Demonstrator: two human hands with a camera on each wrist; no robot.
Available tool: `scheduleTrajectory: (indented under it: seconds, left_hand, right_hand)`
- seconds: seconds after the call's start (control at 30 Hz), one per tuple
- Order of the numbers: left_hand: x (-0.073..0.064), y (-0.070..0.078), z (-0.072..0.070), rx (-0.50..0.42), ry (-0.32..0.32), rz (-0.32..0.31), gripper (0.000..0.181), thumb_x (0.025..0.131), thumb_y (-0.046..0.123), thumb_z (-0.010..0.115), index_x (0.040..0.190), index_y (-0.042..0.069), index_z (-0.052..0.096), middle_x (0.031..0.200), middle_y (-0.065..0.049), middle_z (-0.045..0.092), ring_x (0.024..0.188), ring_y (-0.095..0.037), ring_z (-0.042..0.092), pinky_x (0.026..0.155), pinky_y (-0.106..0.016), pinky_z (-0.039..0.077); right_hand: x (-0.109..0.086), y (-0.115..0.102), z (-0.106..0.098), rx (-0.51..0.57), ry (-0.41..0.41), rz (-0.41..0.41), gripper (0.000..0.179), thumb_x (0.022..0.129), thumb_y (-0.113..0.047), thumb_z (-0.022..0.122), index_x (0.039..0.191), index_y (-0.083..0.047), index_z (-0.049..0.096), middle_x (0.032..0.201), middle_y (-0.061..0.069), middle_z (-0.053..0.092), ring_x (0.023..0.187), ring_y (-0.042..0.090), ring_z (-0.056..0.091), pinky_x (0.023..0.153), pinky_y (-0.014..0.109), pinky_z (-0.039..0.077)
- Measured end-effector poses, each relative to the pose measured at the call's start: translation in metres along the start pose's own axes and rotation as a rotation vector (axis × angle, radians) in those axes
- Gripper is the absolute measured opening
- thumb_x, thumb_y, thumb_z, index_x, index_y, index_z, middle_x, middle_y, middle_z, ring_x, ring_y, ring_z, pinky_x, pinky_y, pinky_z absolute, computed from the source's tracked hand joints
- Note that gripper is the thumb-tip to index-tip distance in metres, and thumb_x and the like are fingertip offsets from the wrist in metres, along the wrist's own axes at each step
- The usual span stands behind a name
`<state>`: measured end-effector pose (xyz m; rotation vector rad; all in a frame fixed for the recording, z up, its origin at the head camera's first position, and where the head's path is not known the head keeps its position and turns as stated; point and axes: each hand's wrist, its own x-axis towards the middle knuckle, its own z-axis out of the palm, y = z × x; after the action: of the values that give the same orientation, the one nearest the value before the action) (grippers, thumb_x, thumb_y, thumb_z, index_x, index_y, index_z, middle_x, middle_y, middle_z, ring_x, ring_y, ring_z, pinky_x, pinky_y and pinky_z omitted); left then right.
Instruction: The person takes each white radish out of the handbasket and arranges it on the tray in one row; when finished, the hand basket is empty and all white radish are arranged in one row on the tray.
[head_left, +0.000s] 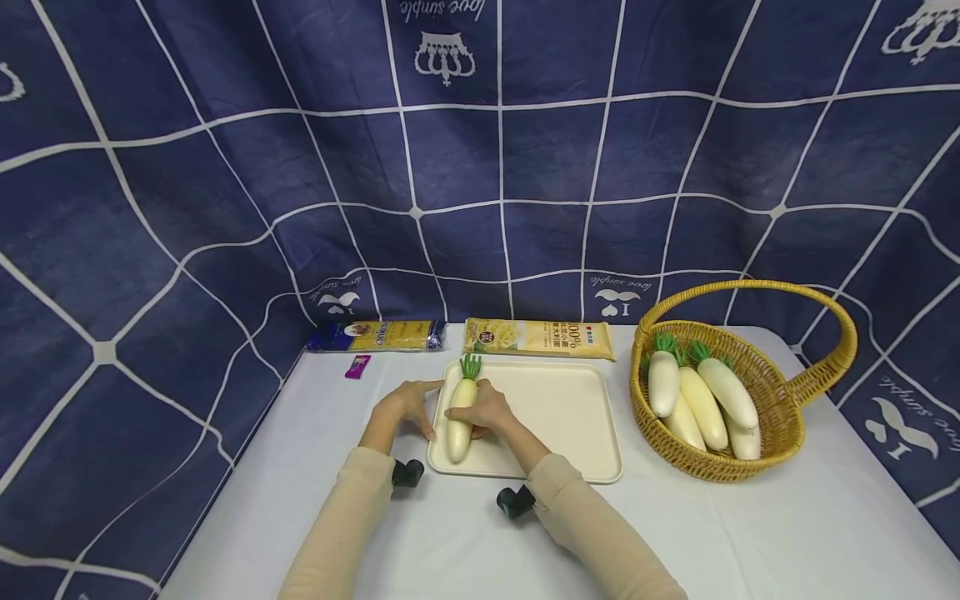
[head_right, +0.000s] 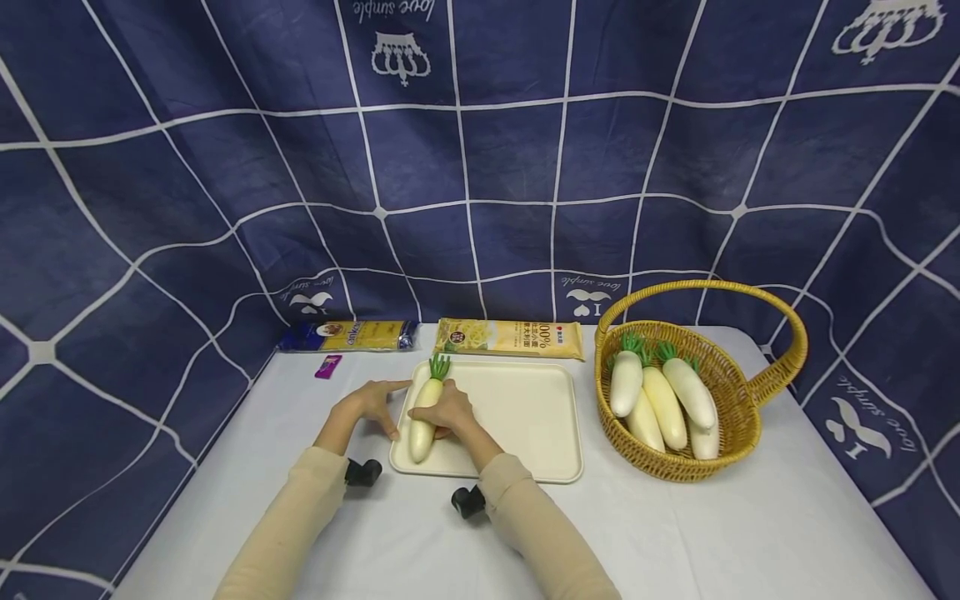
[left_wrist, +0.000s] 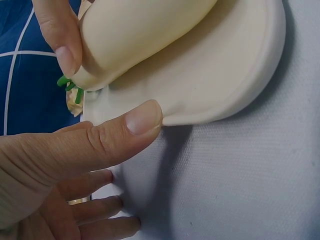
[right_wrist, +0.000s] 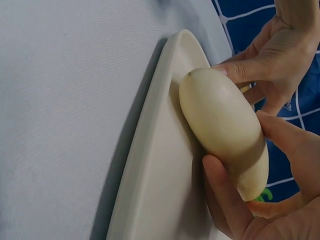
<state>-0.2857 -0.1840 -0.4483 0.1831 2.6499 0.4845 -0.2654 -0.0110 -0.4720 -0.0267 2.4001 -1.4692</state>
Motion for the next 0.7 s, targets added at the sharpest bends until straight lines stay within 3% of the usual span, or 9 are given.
scheduleTrajectory:
  seconds: [0.23,0.47,0.7]
  left_hand:
    - [-0.0009,-0.0013,0.0002,-0.001,-0.004,0.005,0.11,0.049,0.022,0.092,0.145,0.018,0.039,0.141,-0.025,0.041,0.13,-0.045,0.036,0.102,-0.06,0.036]
    - [-0.0006,-0.0014,-0.0001,0.004,0.002,0.01,0.11,0.048,0.025,0.092,0.145,0.019,0.039,0.142,-0.026,0.04,0.13,-0.047,0.035,0.102,-0.061,0.036]
    - [-0.0006,-0.0006,0.0001,-0.012,-0.008,0.0,0.11,0.049,0.024,0.092,0.145,0.019,0.038,0.143,-0.025,0.038,0.132,-0.046,0.033,0.103,-0.062,0.034]
  right_hand:
    - [-0.001,-0.0004,-0.0009,-0.071,0.004,-0.016,0.089,0.074,-0.034,0.078,0.138,0.007,0.033,0.094,0.026,0.059,0.051,0.023,0.063,0.045,0.033,0.056]
    - [-0.0027,-0.0027,-0.0013,-0.104,0.01,-0.023,0.092,0.075,-0.036,0.077,0.142,0.005,0.029,0.079,0.02,0.06,0.051,0.023,0.064,0.046,0.031,0.056]
    - [-0.0039,-0.0034,-0.0018,-0.103,0.004,-0.023,0.091,0.076,-0.035,0.076,0.143,0.004,0.027,0.082,0.02,0.059,0.052,0.022,0.064,0.046,0.03,0.056]
